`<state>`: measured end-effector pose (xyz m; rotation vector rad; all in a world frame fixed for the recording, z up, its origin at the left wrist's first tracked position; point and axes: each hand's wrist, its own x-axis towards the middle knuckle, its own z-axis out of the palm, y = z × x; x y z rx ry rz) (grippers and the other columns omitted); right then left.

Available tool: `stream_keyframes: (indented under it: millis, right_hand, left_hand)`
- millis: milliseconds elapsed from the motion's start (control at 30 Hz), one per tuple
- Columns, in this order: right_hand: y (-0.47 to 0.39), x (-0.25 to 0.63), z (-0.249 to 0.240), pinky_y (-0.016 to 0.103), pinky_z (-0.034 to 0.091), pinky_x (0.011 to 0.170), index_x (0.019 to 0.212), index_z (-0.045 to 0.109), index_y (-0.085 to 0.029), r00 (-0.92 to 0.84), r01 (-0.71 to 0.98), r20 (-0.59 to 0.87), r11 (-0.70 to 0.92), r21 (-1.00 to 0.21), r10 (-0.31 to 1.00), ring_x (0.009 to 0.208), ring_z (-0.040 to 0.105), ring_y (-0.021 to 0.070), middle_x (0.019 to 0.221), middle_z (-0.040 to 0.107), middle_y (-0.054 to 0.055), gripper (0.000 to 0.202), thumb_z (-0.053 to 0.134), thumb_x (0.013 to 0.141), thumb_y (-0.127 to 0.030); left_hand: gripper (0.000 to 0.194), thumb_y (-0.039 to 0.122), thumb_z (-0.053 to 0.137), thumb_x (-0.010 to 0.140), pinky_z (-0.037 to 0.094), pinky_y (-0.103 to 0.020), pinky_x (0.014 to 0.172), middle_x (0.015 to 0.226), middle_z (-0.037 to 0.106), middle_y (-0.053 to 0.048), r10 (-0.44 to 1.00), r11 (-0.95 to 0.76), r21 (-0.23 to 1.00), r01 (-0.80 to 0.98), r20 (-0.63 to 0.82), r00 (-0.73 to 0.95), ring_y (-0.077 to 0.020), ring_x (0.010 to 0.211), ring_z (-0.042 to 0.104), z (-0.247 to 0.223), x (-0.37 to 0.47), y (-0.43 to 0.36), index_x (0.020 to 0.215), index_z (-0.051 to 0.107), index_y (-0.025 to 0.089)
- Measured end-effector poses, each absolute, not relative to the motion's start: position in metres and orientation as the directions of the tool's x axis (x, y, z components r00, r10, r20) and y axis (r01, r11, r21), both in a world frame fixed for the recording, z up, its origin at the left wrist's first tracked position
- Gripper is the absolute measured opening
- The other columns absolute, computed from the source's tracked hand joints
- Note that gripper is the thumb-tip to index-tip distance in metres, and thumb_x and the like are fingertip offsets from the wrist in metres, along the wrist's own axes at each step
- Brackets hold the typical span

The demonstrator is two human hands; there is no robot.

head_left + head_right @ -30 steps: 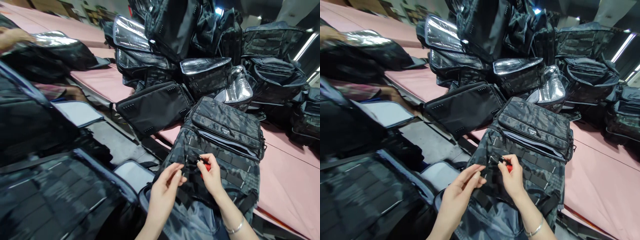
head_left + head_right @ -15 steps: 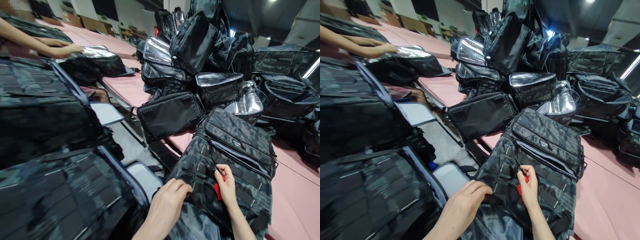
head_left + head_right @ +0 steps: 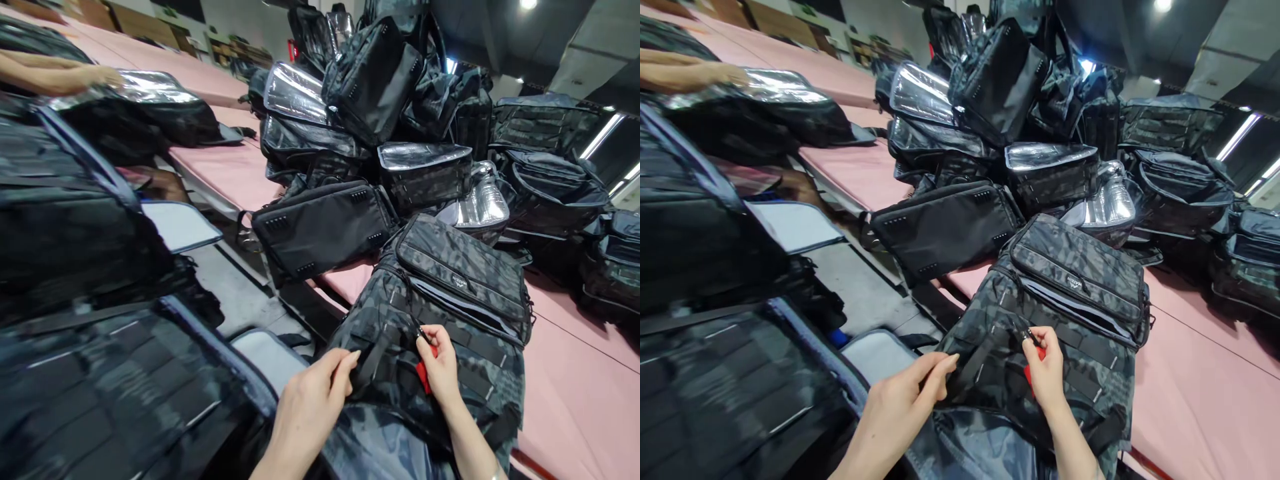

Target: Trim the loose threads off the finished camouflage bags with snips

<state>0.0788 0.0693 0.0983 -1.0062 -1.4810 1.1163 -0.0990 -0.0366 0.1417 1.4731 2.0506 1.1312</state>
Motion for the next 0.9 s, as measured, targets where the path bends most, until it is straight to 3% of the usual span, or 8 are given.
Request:
stream_keyframes:
  millis: [167,333,467,533,733,800,900]
  right_hand:
    - [0.069,0.079,0.099,0.027,0.043,0.075,0.088,0.057,-0.018,-0.169,0.073,0.232,0.247,-0.966,0.958,0.079,0.055,0.0146,0.084,0.061,0.002,0.02,0.058,0.08,-0.036]
    - [0.069,0.08,0.097,0.027,0.043,0.075,0.088,0.057,-0.018,-0.166,0.07,0.227,0.241,-0.968,0.96,0.079,0.056,0.0147,0.085,0.061,0.002,0.019,0.059,0.08,-0.035]
    - [0.069,0.08,0.098,0.027,0.044,0.075,0.089,0.057,-0.018,-0.161,0.073,0.225,0.239,-0.968,0.961,0.079,0.057,0.0147,0.084,0.061,0.002,0.018,0.059,0.08,-0.034]
    - [0.069,0.081,0.098,0.027,0.044,0.075,0.09,0.057,-0.018,-0.159,0.083,0.233,0.248,-0.965,0.959,0.079,0.057,0.0145,0.084,0.061,0.002,0.018,0.058,0.081,-0.033]
    - [0.068,0.082,0.097,0.027,0.045,0.075,0.091,0.057,-0.018,-0.168,0.07,0.237,0.251,-0.965,0.957,0.08,0.058,0.0151,0.085,0.062,0.003,0.018,0.058,0.082,-0.034]
    - [0.068,0.083,0.096,0.027,0.045,0.075,0.091,0.057,-0.018,-0.164,0.07,0.234,0.248,-0.966,0.958,0.079,0.058,0.0151,0.085,0.062,0.003,0.018,0.058,0.081,-0.034]
    - [0.069,0.084,0.097,0.028,0.045,0.074,0.091,0.057,-0.018,-0.157,0.067,0.245,0.258,-0.964,0.957,0.079,0.058,0.0154,0.085,0.062,0.003,0.019,0.058,0.081,-0.033]
  left_hand:
    - [0.031,0.048,0.042,0.085,0.046,-0.022,0.061,0.079,0.068,0.002,0.892,0.022,0.671,0.741,0.322,-0.319,-0.014,0.069,0.064,0.137,-0.096,-0.036,0.085,0.062,0.025]
    - [0.018,0.037,0.048,0.084,0.039,-0.023,0.05,0.071,0.065,0.002,0.925,0.111,0.494,0.863,0.266,-0.271,-0.0146,0.062,0.061,0.132,-0.091,-0.031,0.084,0.059,0.023]
    - [0.024,0.034,0.043,0.088,0.04,-0.02,0.054,0.067,0.062,0.002,0.903,-0.094,0.528,0.844,0.402,-0.151,-0.0112,0.061,0.059,0.133,-0.09,-0.036,0.072,0.057,0.022]
    - [0.027,0.037,0.042,0.088,0.041,-0.019,0.056,0.065,0.06,0.003,0.856,-0.137,0.567,0.812,0.48,-0.191,-0.0095,0.059,0.058,0.134,-0.09,-0.039,0.071,0.057,0.022]
    - [0.037,0.041,0.04,0.088,0.035,-0.023,0.045,0.059,0.06,0.002,0.87,0.215,0.472,0.855,0.306,-0.387,-0.0127,0.051,0.056,0.14,-0.094,-0.036,0.058,0.051,0.022]
    - [0.035,0.045,0.039,0.087,0.042,-0.025,0.055,0.068,0.064,0.0,0.831,0.229,0.494,0.839,0.349,-0.432,-0.0164,0.064,0.061,0.142,-0.1,-0.032,0.066,0.056,0.022]
    - [0.043,0.054,0.042,0.082,0.046,-0.034,0.081,0.105,0.065,-0.009,0.789,0.238,0.585,0.776,0.349,-0.505,-0.0244,0.098,0.06,0.143,-0.114,-0.023,0.1,0.06,0.019]
